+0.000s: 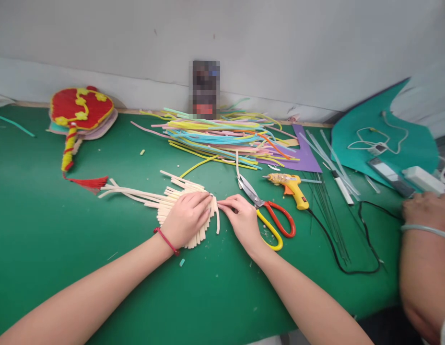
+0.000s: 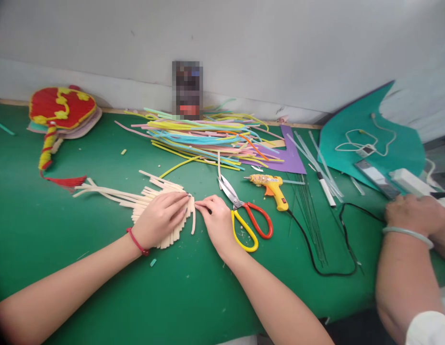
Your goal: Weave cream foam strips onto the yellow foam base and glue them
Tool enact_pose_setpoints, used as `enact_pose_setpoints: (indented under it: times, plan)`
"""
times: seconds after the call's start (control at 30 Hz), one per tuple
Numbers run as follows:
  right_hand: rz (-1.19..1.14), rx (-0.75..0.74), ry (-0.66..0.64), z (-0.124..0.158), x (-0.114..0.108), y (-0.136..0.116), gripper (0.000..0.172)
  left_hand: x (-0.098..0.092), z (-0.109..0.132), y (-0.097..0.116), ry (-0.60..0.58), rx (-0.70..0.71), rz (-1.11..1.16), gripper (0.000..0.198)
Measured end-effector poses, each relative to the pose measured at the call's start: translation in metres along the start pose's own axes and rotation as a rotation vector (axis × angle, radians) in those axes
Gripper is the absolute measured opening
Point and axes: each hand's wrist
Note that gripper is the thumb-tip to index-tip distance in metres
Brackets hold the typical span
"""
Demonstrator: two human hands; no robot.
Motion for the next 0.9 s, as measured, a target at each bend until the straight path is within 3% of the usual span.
enact_pose_setpoints:
  times: [0.77, 0.9]
  plan:
    - [0.056, -0.026, -0.026, 0.001, 0.002, -0.005, 0.018, 0.002, 0.001, 0.000, -0.026, -0.024, 0.048, 0.028]
    - [-0.039, 0.024, 0.025, -0.001, -0.008, -0.006, 0.015, -0.012, -0.006, -0.008, -0.013, -0.089, 0.080, 0.029]
Point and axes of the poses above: each hand's wrist, its own z-axis away from the middle knuckle, its own x-axis out of the palm, y = z × x, and after that the axes turned 8 degrees about -z, right-handed
